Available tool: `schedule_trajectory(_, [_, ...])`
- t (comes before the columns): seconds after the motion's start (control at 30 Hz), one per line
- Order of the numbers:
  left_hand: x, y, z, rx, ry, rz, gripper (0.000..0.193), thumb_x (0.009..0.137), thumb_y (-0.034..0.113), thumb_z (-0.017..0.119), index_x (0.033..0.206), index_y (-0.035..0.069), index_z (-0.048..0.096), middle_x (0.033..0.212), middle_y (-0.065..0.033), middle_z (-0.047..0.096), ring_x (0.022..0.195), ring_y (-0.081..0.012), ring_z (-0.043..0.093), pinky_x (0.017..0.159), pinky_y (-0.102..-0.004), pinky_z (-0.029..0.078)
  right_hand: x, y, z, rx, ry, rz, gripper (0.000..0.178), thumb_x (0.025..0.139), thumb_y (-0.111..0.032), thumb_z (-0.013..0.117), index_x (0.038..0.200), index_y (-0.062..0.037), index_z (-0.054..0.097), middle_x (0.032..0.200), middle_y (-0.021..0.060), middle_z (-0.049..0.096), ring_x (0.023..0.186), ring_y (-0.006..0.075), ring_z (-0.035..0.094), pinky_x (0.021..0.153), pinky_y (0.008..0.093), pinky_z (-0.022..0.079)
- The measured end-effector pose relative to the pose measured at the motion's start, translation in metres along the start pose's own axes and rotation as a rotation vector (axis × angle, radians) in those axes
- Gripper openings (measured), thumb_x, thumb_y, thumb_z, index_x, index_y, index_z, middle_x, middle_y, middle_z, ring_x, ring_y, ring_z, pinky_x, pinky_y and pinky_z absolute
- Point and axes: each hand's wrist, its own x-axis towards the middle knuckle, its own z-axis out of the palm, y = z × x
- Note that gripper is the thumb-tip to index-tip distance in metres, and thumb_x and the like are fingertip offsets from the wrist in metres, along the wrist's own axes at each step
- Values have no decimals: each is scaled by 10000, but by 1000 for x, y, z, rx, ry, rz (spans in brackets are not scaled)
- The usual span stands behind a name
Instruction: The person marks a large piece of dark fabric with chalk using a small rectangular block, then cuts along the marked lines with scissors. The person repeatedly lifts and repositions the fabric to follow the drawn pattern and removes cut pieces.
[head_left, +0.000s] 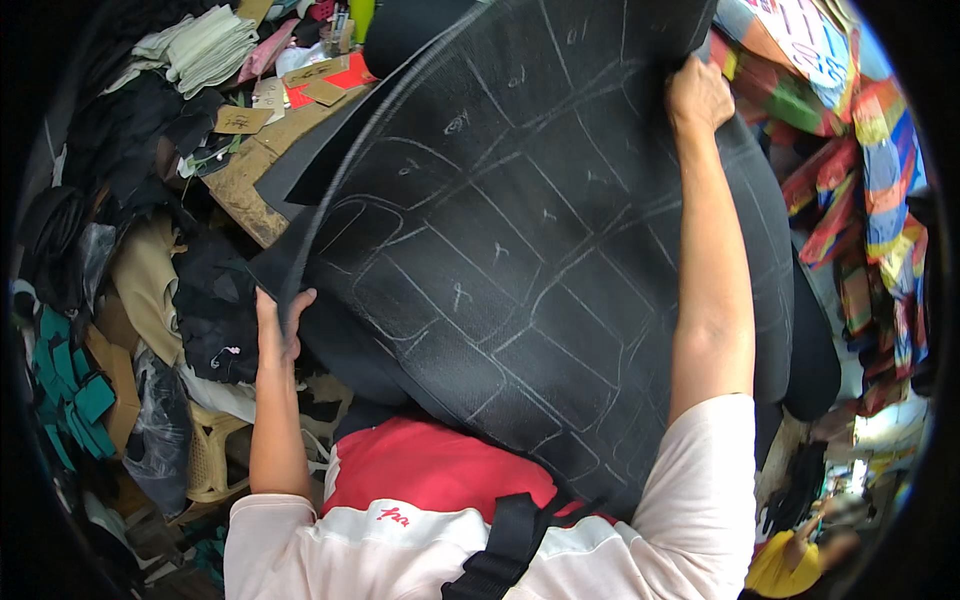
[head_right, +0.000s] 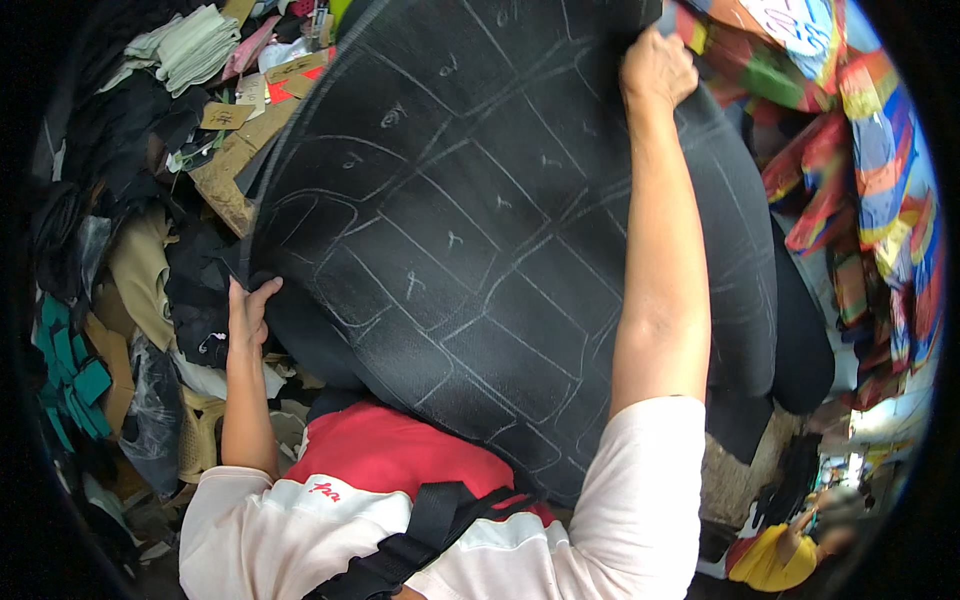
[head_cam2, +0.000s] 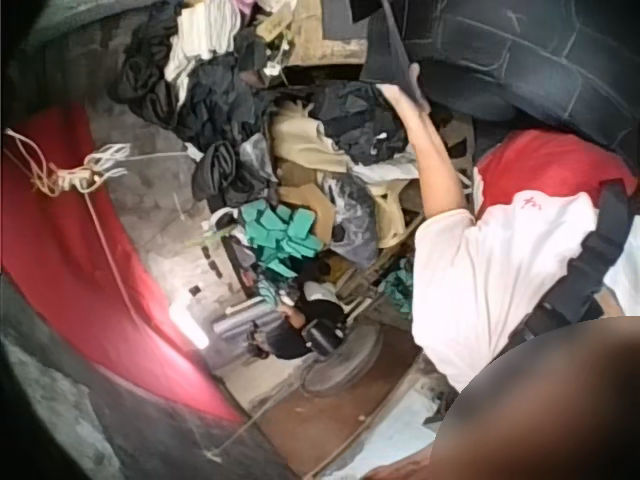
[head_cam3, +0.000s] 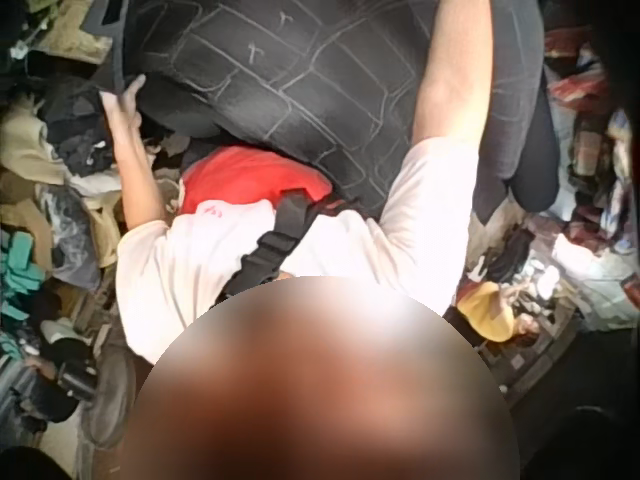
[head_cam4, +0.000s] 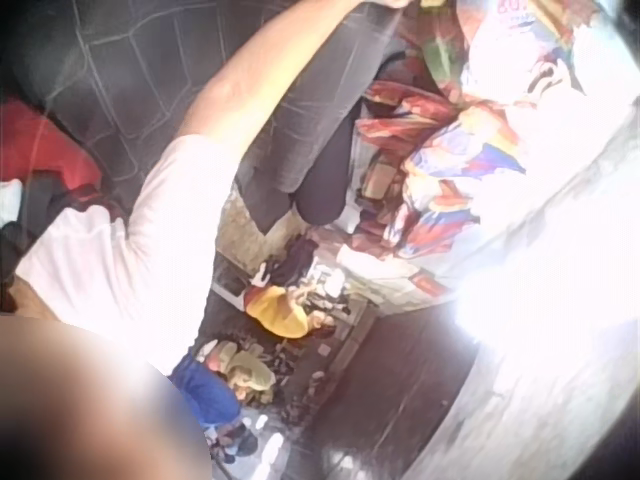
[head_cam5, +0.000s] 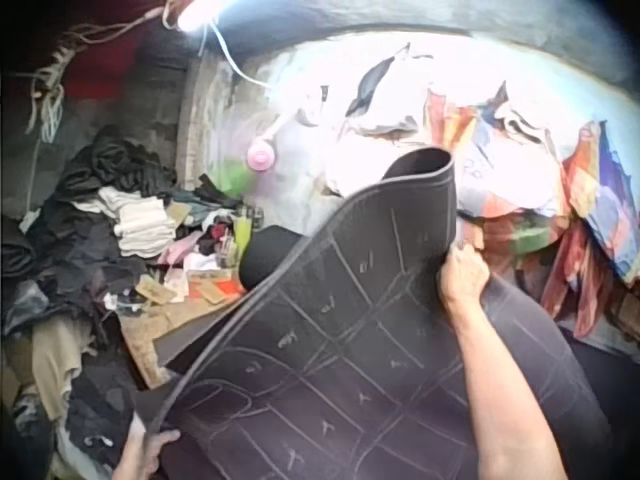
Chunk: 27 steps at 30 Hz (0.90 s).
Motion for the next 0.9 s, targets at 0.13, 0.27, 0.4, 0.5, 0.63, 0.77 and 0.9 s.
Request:
schedule_trajectory(0.13, [22, 7, -3, 508, 193, 414, 910, 621, 136, 816, 1354, -26, 302, 1243, -196, 494, 1100, -290, 523, 930, -348, 423, -14, -13, 22, 53, -167, 22, 229, 834, -225, 503, 979, -108, 637, 1019, 154, 603, 883, 336, 638, 722, 440, 522])
schedule_trajectory(0.27, [60, 30, 11, 901, 119, 634, 716, 668, 246, 784, 1217, -80, 460, 1158, -210, 564, 1033, -342, 573, 904, -360, 438, -13, -15, 30, 23, -196, 20, 289, 802, -334, 597, 1011, -136, 625, 1033, 147, 594, 904, 329, 629, 751, 440, 512])
schedule_trajectory(0.4, [101, 73, 36, 225, -126, 513, 443, 772, 175, 712, 1098, -74, 546, 977, -137, 641, 881, -217, 625, 791, -311, 492, 19, -9, 36, 3, -20, 66, 284, 807, -359, 588, 1035, -191, 617, 977, 139, 600, 853, 345, 634, 706, 456, 508])
schedule_trajectory(0.5, [131, 103, 43, 93, -125, 389, 370, 792, 152, 694, 1056, -67, 557, 930, -139, 642, 733, -177, 639, 661, -280, 522, 42, -4, 47, 43, 70, 125, 298, 813, -377, 576, 1080, -246, 601, 996, 151, 576, 855, 353, 624, 711, 460, 501])
schedule_trajectory(0.63, [151, 70, 48, 257, -177, 234, 428, 731, 193, 740, 1033, -61, 577, 903, -142, 648, 742, -196, 636, 670, -313, 516, 47, -9, 63, 113, 38, 130, 415, 804, -420, 595, 1129, -162, 569, 1022, 207, 548, 893, 394, 597, 766, 451, 490])
schedule_trajectory(0.77, [160, 9, 35, 595, -77, 264, 447, 680, 203, 761, 1012, -51, 603, 928, -187, 657, 861, -258, 636, 774, -337, 482, 13, -23, 70, 370, 143, 16, 691, 754, -531, 644, 1186, -26, 455, 1091, 245, 481, 938, 417, 560, 803, 463, 470])
schedule_trajectory(0.9, [142, -4, 25, 637, -243, 373, 404, 667, 190, 755, 942, -66, 605, 904, -181, 652, 841, -271, 631, 779, -344, 473, -32, -46, 70, 627, 229, -161, 789, 690, -562, 700, 1157, 17, 433, 1115, 230, 443, 1059, 389, 484, 853, 431, 431])
